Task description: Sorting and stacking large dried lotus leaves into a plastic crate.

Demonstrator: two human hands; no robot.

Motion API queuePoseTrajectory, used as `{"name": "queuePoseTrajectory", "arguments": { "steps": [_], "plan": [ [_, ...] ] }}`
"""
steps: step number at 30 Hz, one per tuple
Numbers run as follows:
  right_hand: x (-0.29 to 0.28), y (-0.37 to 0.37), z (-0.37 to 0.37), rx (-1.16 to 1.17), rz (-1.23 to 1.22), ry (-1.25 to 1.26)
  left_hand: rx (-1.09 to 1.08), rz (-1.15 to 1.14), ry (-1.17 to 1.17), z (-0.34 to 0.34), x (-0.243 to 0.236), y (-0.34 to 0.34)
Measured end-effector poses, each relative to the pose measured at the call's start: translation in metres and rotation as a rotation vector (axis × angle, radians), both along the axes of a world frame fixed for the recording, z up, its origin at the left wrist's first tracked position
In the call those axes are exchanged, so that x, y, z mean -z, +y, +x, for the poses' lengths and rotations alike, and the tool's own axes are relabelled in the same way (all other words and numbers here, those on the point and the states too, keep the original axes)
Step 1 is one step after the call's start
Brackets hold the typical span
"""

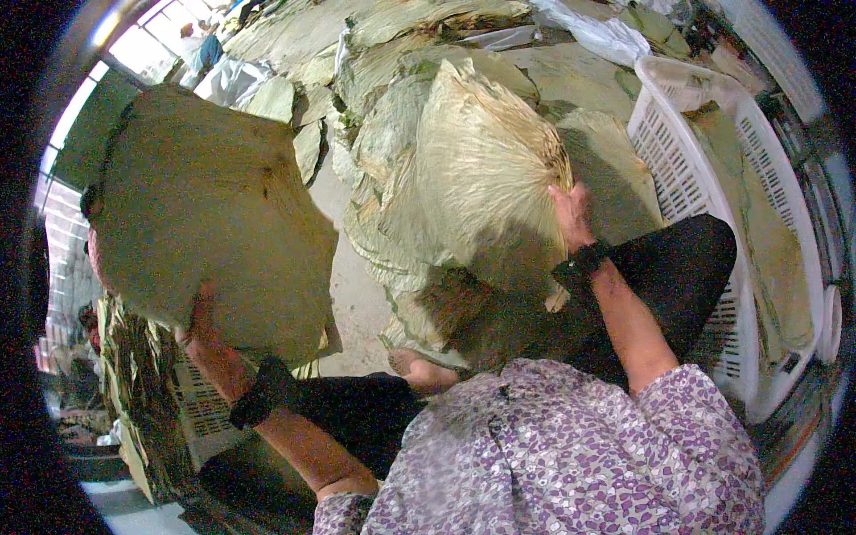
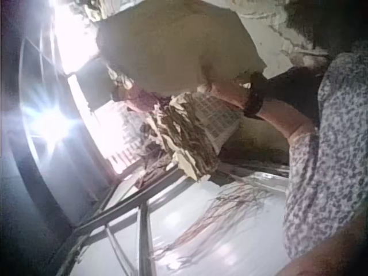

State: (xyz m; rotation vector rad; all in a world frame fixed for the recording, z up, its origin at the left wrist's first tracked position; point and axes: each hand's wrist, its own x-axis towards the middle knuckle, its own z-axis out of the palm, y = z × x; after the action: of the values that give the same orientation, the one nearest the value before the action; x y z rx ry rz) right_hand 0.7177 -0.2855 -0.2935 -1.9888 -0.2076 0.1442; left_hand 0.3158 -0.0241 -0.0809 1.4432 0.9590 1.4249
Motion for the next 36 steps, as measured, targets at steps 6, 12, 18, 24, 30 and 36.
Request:
{"name": "queuePoseTrajectory", "arguments": {
  "steps": [6, 12, 18, 24, 30, 36],
  "plan": [
    [-0.072, -0.030, 0.023, 0.067, 0.432, -0.246, 0.169, -0.224, -0.244, 0.034, 0.026, 0.012],
    [-0.130, -0.068, 0.018, 0.216, 0.341, -0.371, 0.386, -0.786, -0.158, 0.118, 0.180, 0.021],
    [-0.158, -0.056, 0.004, 0.089, 0.247, -0.478, 0.330, -0.870, 0.438, 0.121, 0.322, 0.042],
    [-0.164, -0.051, -0.007, -0.140, 0.162, -0.367, 0.365, -0.498, 0.068, 0.087, 0.213, 0.056],
    [-0.122, -0.011, -0.011, -0.465, 0.051, -0.214, 0.078, -0.035, 0.408, 0.022, 0.098, 0.036],
    [-0.048, 0.068, -0.048, -0.693, 0.013, 0.250, 0.066, 0.393, 0.740, -0.001, 0.113, -0.014]
  ]
}}
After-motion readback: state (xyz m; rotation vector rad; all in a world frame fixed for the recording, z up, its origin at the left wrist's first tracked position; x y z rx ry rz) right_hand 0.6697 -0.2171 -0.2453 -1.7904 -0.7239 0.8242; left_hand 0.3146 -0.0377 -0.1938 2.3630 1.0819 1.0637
